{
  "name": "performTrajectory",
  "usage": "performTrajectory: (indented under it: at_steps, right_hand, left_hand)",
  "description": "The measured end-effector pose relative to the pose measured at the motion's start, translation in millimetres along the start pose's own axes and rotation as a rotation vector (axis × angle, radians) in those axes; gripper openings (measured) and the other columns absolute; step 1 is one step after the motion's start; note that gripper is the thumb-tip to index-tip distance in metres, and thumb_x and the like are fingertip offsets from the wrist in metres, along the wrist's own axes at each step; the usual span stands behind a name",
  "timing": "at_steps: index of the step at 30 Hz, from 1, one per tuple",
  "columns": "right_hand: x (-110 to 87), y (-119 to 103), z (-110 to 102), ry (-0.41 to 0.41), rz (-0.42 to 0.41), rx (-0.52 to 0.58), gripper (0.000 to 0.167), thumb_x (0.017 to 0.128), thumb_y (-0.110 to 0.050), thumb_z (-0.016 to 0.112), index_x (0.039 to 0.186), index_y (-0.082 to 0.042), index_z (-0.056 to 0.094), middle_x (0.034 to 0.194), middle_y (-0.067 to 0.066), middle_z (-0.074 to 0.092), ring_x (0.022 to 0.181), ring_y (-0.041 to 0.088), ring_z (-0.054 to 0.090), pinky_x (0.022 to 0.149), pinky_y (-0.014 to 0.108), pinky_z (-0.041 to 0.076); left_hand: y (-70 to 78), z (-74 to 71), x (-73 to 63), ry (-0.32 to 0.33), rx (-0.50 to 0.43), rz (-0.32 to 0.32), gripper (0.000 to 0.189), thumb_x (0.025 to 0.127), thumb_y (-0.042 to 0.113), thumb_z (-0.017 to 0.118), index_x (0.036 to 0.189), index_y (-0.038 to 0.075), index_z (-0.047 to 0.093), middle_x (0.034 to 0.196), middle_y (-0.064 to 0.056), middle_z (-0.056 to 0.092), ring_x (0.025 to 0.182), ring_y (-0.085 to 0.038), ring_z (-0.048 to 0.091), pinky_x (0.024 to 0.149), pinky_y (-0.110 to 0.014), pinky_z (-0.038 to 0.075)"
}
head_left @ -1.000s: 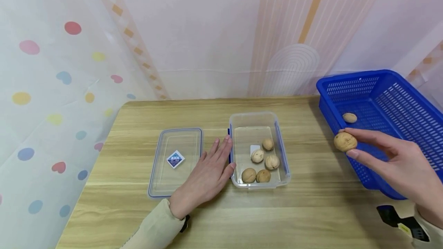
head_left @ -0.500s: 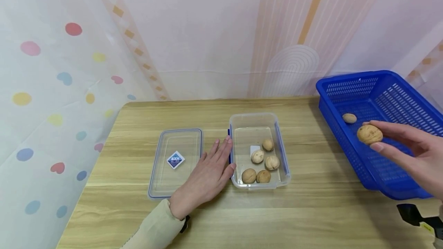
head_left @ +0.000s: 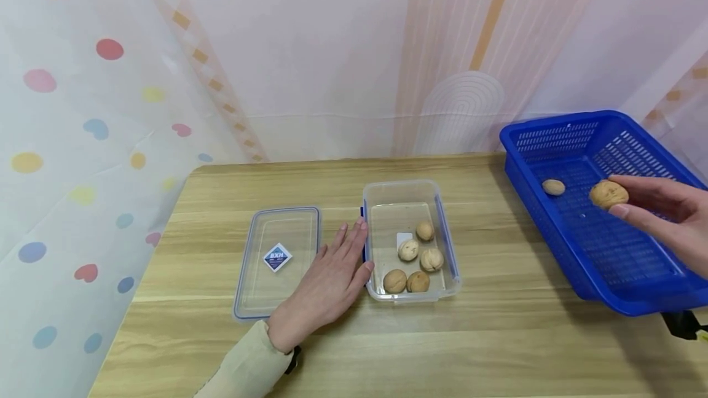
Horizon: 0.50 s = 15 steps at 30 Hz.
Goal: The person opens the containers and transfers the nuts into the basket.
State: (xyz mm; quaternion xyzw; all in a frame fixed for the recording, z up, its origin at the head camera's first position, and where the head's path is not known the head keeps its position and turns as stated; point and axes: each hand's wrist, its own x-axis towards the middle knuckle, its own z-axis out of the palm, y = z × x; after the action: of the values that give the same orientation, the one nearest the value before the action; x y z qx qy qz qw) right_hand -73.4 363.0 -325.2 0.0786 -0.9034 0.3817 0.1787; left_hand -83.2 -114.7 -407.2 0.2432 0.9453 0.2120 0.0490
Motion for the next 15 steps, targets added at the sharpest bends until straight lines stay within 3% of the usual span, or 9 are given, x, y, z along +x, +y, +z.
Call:
performTrajectory:
  at_steps: [6, 8, 9, 12, 14, 15]
  right_hand:
    - [11.9, 7.4, -6.1, -0.037, 0.029, -0.048, 0.04, 0.102, -0.001, 0.062, 0.14, 0.011, 0.056, 0.114, -0.035, 0.053, 0.102, -0.018, 0.051, 0.086, 0.0, 0.038]
    - [17.4, 33.2, -8.3, -0.032, 0.026, -0.054, 0.041, 0.102, -0.002, 0.064, 0.141, 0.008, 0.057, 0.115, -0.033, 0.055, 0.102, -0.018, 0.052, 0.085, 0.0, 0.039]
    - [20.6, 47.0, -10.4, -0.045, 0.032, -0.037, 0.042, 0.102, -0.002, 0.064, 0.142, 0.006, 0.057, 0.118, -0.025, 0.059, 0.103, -0.016, 0.053, 0.085, 0.002, 0.04]
    - [30.9, 103.1, -16.0, -0.044, 0.034, -0.06, 0.045, 0.101, -0.009, 0.067, 0.146, -0.009, 0.059, 0.121, -0.02, 0.063, 0.103, -0.014, 0.056, 0.085, 0.004, 0.044]
    - [38.9, 120.4, -20.5, -0.056, 0.041, -0.051, 0.047, 0.101, -0.011, 0.068, 0.147, -0.01, 0.059, 0.122, -0.017, 0.064, 0.101, -0.013, 0.057, 0.083, 0.004, 0.045]
    - [41.8, 109.4, -21.7, -0.062, 0.06, -0.044, 0.046, 0.102, -0.01, 0.067, 0.146, -0.005, 0.058, 0.118, -0.019, 0.064, 0.098, -0.014, 0.057, 0.081, 0.004, 0.045]
  left_hand:
    - [0.1, -0.5, 0.0, -0.001, 0.002, 0.002, 0.066, 0.113, 0.043, 0.032, 0.166, 0.008, 0.013, 0.172, -0.002, 0.009, 0.158, -0.034, 0.013, 0.116, -0.07, 0.026]
    - [0.1, -0.6, 0.1, 0.0, 0.002, 0.003, 0.066, 0.113, 0.043, 0.032, 0.166, 0.008, 0.013, 0.172, -0.002, 0.009, 0.158, -0.034, 0.014, 0.116, -0.07, 0.026]
    - [0.0, -0.7, 0.1, 0.0, 0.002, 0.002, 0.066, 0.113, 0.043, 0.032, 0.166, 0.008, 0.013, 0.172, -0.002, 0.009, 0.158, -0.034, 0.013, 0.116, -0.07, 0.026]
    - [-0.1, -0.7, 0.2, 0.0, 0.0, 0.004, 0.066, 0.113, 0.042, 0.033, 0.166, 0.008, 0.014, 0.172, -0.002, 0.009, 0.158, -0.033, 0.013, 0.116, -0.07, 0.026]
    - [-0.3, -0.4, 0.4, 0.002, -0.002, 0.006, 0.066, 0.113, 0.041, 0.034, 0.166, 0.008, 0.014, 0.173, -0.003, 0.01, 0.158, -0.034, 0.014, 0.116, -0.071, 0.026]
    - [-0.4, -0.3, 0.5, 0.001, -0.002, 0.006, 0.066, 0.113, 0.041, 0.034, 0.166, 0.008, 0.014, 0.173, -0.003, 0.01, 0.158, -0.034, 0.014, 0.116, -0.07, 0.026]
